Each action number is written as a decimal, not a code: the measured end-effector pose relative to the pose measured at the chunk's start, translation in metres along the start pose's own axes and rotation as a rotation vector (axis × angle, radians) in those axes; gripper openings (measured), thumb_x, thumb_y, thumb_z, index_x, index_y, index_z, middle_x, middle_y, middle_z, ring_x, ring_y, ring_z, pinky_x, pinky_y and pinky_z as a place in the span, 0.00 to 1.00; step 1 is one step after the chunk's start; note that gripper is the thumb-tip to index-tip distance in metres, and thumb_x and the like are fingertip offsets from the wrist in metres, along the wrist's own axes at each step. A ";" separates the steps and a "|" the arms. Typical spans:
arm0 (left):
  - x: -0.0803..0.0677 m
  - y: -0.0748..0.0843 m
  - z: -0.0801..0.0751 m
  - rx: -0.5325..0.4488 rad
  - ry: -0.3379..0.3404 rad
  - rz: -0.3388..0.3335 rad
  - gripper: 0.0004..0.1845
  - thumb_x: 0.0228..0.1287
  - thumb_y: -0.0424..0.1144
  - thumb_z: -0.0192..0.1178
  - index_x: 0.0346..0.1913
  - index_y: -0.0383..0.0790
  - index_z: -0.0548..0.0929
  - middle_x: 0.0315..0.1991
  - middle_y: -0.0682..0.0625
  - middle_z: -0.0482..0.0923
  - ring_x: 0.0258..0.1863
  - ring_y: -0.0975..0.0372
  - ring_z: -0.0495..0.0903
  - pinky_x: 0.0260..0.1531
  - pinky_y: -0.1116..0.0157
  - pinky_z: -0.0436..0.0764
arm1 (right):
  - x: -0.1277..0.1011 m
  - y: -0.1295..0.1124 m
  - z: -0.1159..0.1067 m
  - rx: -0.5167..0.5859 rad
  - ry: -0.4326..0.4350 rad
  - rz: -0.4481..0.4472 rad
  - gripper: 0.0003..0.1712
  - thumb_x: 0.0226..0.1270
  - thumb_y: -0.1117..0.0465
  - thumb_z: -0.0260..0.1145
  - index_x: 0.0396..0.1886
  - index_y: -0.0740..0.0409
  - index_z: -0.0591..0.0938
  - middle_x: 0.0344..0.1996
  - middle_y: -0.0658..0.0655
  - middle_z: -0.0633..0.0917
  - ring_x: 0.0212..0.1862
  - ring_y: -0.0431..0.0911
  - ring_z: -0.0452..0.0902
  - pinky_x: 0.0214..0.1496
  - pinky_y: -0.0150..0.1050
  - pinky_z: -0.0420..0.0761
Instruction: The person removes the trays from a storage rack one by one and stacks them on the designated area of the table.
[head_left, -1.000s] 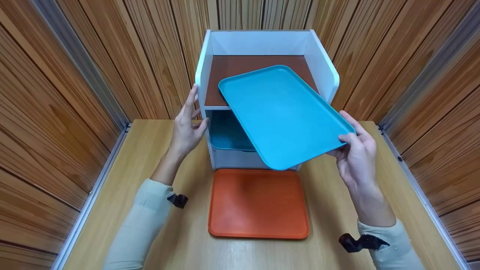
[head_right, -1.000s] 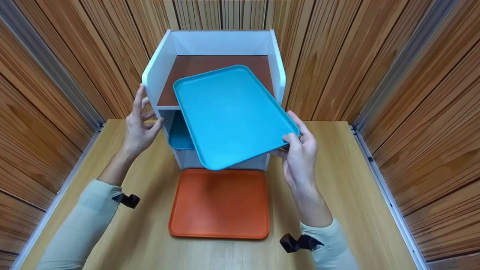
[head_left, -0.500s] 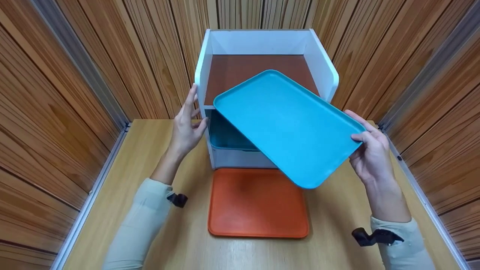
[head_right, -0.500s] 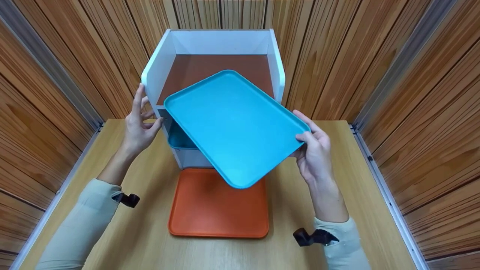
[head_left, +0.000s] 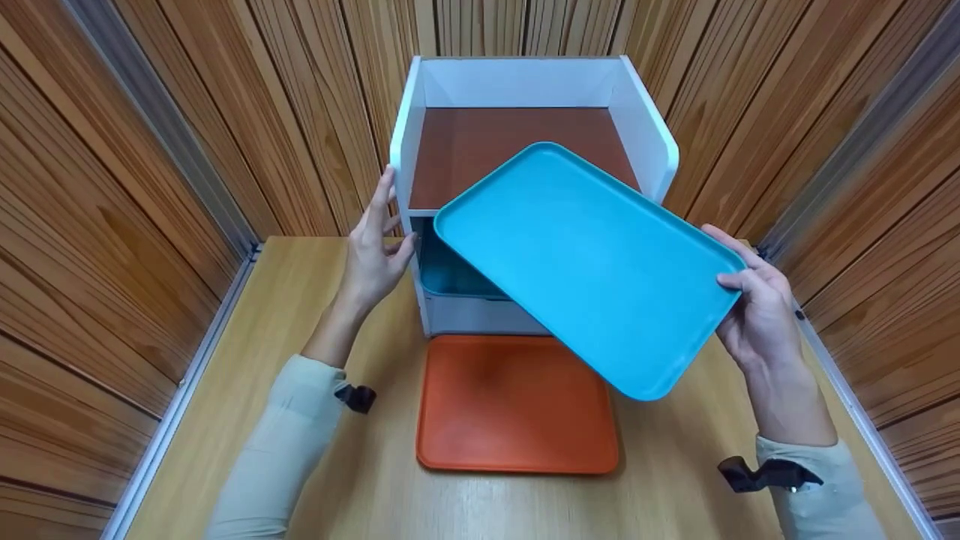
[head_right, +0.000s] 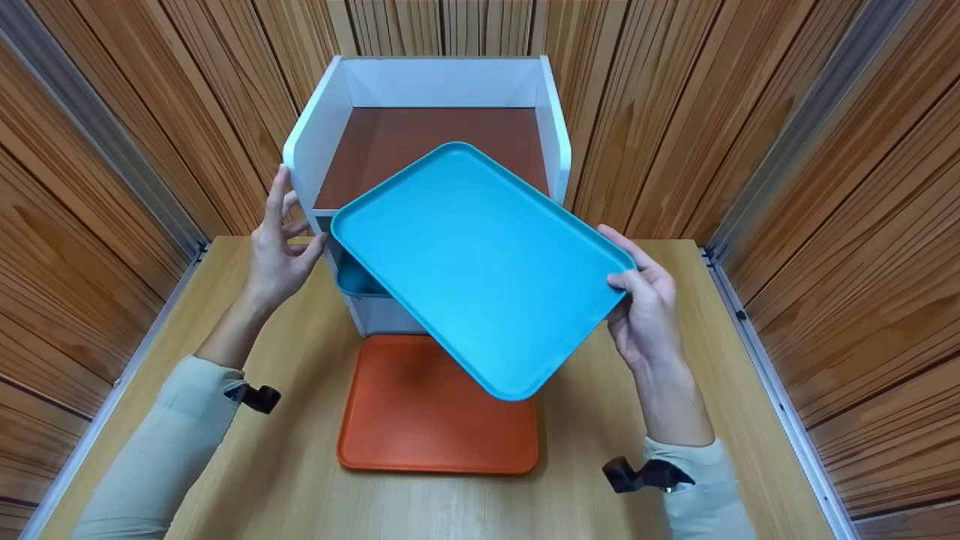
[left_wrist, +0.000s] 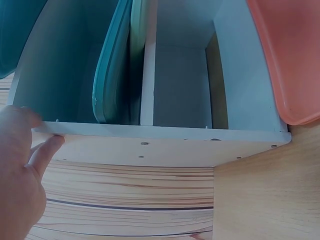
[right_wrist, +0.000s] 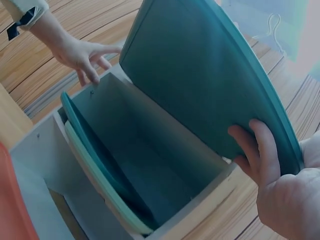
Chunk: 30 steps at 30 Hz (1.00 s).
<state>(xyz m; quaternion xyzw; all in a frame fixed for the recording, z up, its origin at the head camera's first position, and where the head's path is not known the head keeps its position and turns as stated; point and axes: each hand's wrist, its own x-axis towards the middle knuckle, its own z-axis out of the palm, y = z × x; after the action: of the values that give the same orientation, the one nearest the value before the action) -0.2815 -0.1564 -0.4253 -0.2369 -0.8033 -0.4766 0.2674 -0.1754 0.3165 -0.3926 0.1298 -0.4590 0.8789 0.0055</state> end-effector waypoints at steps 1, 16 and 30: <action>0.000 -0.001 0.000 -0.002 0.000 0.005 0.45 0.81 0.26 0.64 0.90 0.47 0.54 0.85 0.32 0.68 0.74 0.35 0.84 0.48 0.40 0.97 | 0.000 0.000 -0.002 0.021 -0.024 -0.006 0.32 0.88 0.76 0.39 0.79 0.64 0.79 0.71 0.62 0.85 0.67 0.54 0.93 0.61 0.49 0.93; 0.001 0.000 0.000 0.009 -0.004 -0.004 0.44 0.81 0.25 0.63 0.90 0.46 0.54 0.85 0.32 0.68 0.73 0.36 0.85 0.49 0.42 0.97 | 0.001 0.006 -0.031 0.314 -0.360 0.077 0.36 0.87 0.77 0.27 0.82 0.72 0.73 0.74 0.71 0.83 0.72 0.63 0.86 0.69 0.56 0.87; 0.000 0.001 -0.001 0.006 -0.011 -0.006 0.43 0.79 0.23 0.64 0.88 0.34 0.54 0.84 0.30 0.69 0.72 0.35 0.85 0.49 0.41 0.97 | -0.004 0.012 -0.038 0.235 -0.475 0.150 0.41 0.85 0.76 0.23 0.85 0.66 0.71 0.78 0.67 0.82 0.76 0.60 0.84 0.71 0.54 0.86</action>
<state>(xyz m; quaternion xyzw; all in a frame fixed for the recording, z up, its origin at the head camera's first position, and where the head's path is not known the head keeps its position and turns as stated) -0.2807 -0.1564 -0.4238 -0.2363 -0.8069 -0.4736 0.2623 -0.1818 0.3412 -0.4237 0.2978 -0.3506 0.8689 -0.1827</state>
